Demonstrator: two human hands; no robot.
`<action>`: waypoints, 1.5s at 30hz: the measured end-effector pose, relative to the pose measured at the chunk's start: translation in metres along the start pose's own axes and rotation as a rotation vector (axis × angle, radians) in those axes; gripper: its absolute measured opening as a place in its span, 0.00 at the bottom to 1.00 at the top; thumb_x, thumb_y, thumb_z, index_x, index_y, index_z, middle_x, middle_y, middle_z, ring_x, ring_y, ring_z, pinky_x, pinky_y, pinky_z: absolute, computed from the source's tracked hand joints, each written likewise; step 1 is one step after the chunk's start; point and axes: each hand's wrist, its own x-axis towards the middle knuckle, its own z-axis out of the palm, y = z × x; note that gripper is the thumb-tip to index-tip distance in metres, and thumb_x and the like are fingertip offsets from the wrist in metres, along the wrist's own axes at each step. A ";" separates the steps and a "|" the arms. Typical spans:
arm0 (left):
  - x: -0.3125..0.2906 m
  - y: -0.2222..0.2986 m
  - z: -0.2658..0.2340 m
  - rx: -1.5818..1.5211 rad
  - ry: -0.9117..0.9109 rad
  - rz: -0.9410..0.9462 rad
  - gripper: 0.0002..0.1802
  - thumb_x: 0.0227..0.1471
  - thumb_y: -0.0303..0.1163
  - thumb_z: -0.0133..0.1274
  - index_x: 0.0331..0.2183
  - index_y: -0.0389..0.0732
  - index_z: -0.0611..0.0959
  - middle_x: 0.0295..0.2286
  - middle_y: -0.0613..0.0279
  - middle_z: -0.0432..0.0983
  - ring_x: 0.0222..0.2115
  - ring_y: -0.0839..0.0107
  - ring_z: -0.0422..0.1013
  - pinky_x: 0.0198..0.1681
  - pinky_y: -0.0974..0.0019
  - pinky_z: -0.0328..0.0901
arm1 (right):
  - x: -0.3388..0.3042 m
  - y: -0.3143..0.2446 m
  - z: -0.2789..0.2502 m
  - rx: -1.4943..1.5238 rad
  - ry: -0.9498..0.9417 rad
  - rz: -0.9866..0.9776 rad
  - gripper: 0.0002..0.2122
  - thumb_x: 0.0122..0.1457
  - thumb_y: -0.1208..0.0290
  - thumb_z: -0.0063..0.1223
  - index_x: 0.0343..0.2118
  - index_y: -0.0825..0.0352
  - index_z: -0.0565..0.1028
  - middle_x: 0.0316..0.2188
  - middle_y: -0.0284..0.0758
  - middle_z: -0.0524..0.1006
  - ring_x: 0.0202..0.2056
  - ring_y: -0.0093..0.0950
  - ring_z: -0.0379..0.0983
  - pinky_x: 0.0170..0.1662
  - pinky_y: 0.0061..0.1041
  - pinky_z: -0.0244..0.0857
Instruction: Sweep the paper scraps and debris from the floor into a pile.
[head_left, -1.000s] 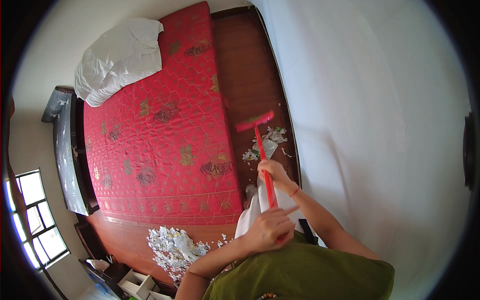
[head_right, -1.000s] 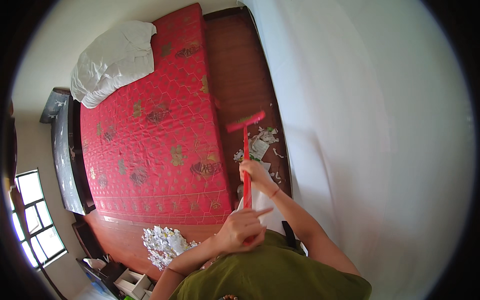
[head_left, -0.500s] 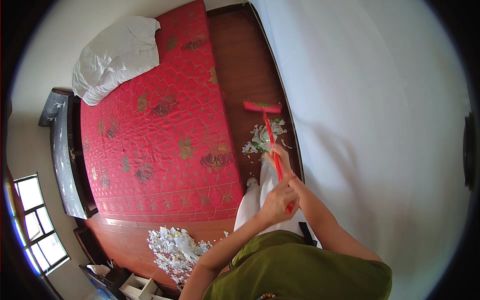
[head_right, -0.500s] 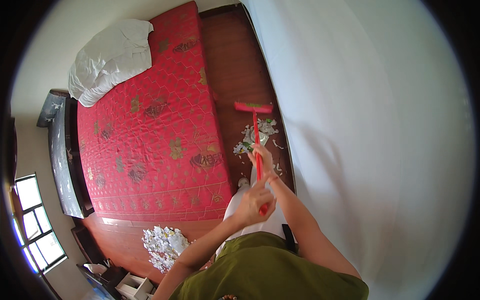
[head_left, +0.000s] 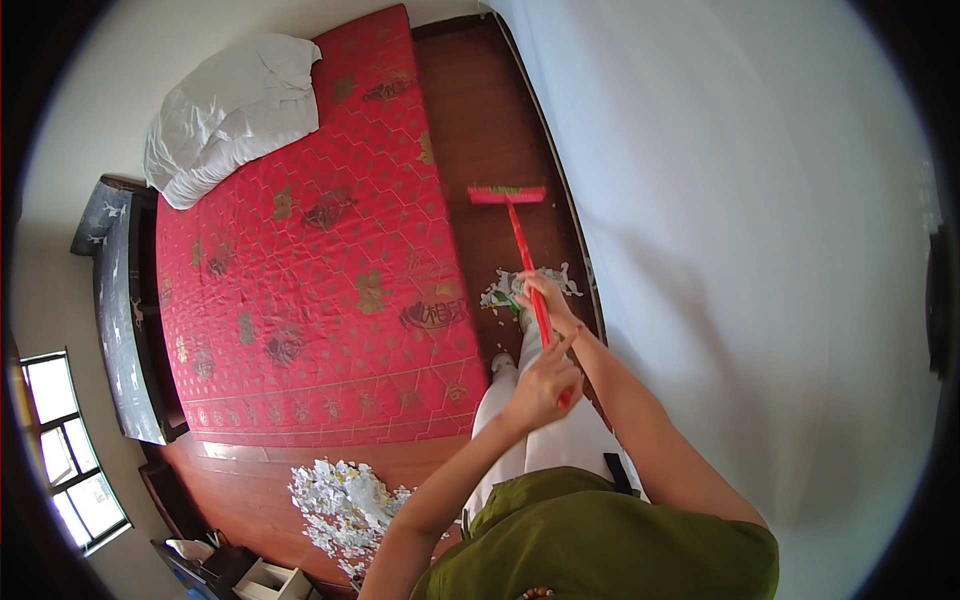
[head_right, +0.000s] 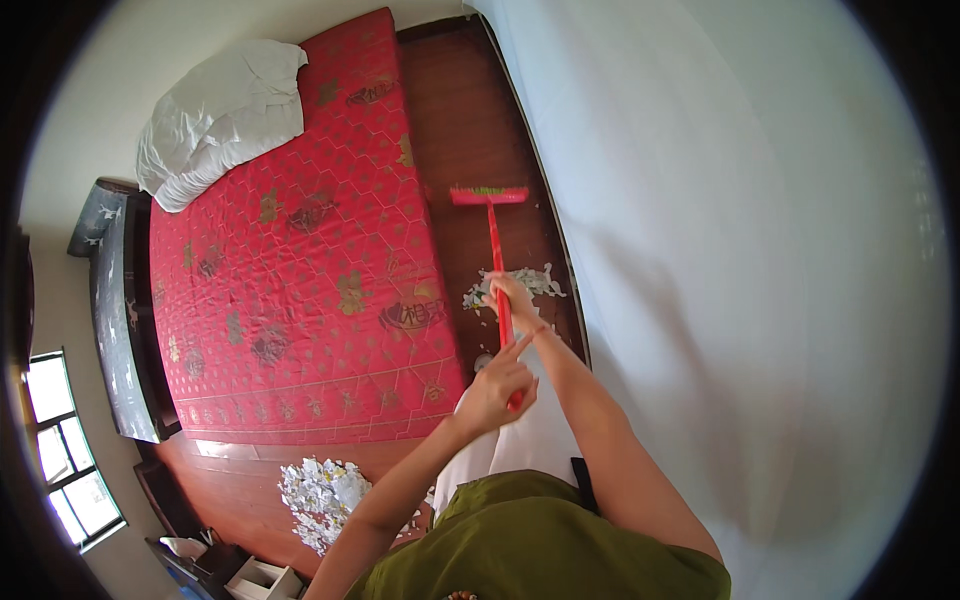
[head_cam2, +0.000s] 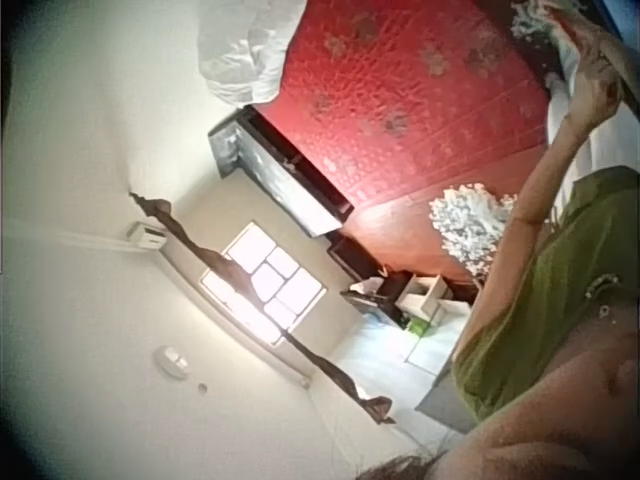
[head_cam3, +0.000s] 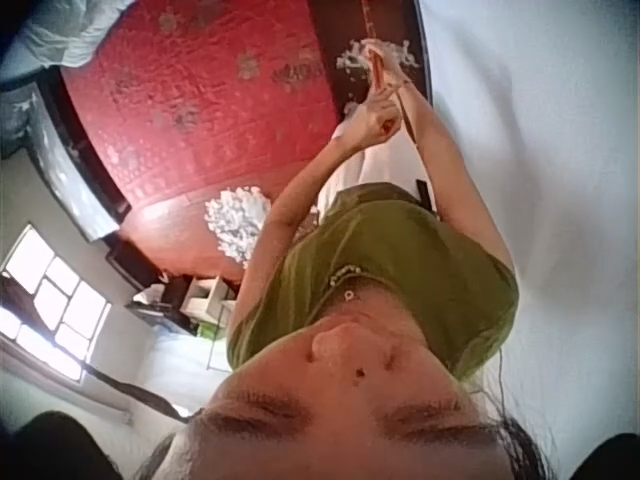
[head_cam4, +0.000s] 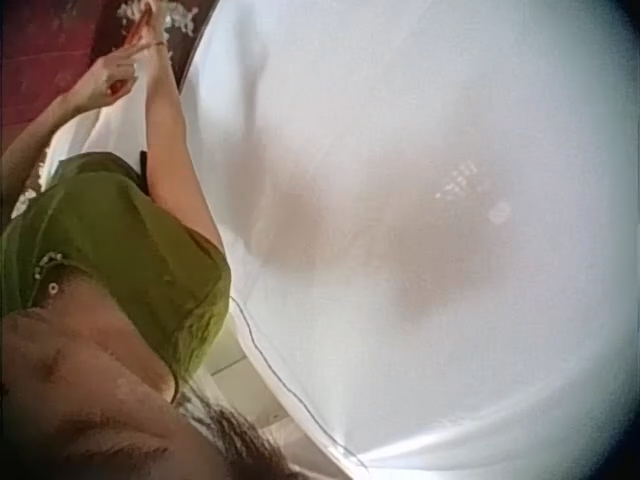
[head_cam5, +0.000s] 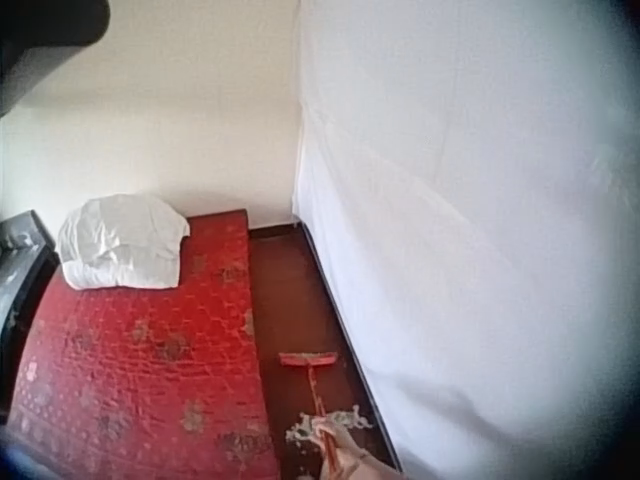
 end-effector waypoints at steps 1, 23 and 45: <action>0.004 -0.019 0.008 0.009 -0.073 0.023 0.14 0.44 0.17 0.56 0.16 0.37 0.68 0.19 0.54 0.66 0.51 0.44 0.71 0.59 0.44 0.63 | 0.010 0.019 -0.009 -0.102 0.023 -0.180 0.10 0.51 0.81 0.62 0.34 0.68 0.71 0.28 0.35 0.71 0.30 0.30 0.71 0.36 0.27 0.64; -0.068 0.060 -0.037 -0.027 -0.185 0.020 0.12 0.41 0.19 0.58 0.18 0.39 0.70 0.20 0.57 0.67 0.46 0.48 0.74 0.54 0.46 0.67 | -0.090 -0.064 0.036 0.002 0.004 0.034 0.13 0.50 0.78 0.66 0.24 0.66 0.67 0.29 0.40 0.75 0.37 0.35 0.75 0.38 0.31 0.67; -0.099 0.165 0.011 0.115 -0.224 0.027 0.14 0.45 0.23 0.60 0.17 0.41 0.71 0.18 0.60 0.70 0.34 0.55 0.78 0.51 0.57 0.73 | -0.208 -0.098 0.003 -0.001 -0.013 0.037 0.13 0.48 0.79 0.62 0.22 0.66 0.65 0.24 0.38 0.71 0.29 0.39 0.71 0.34 0.34 0.65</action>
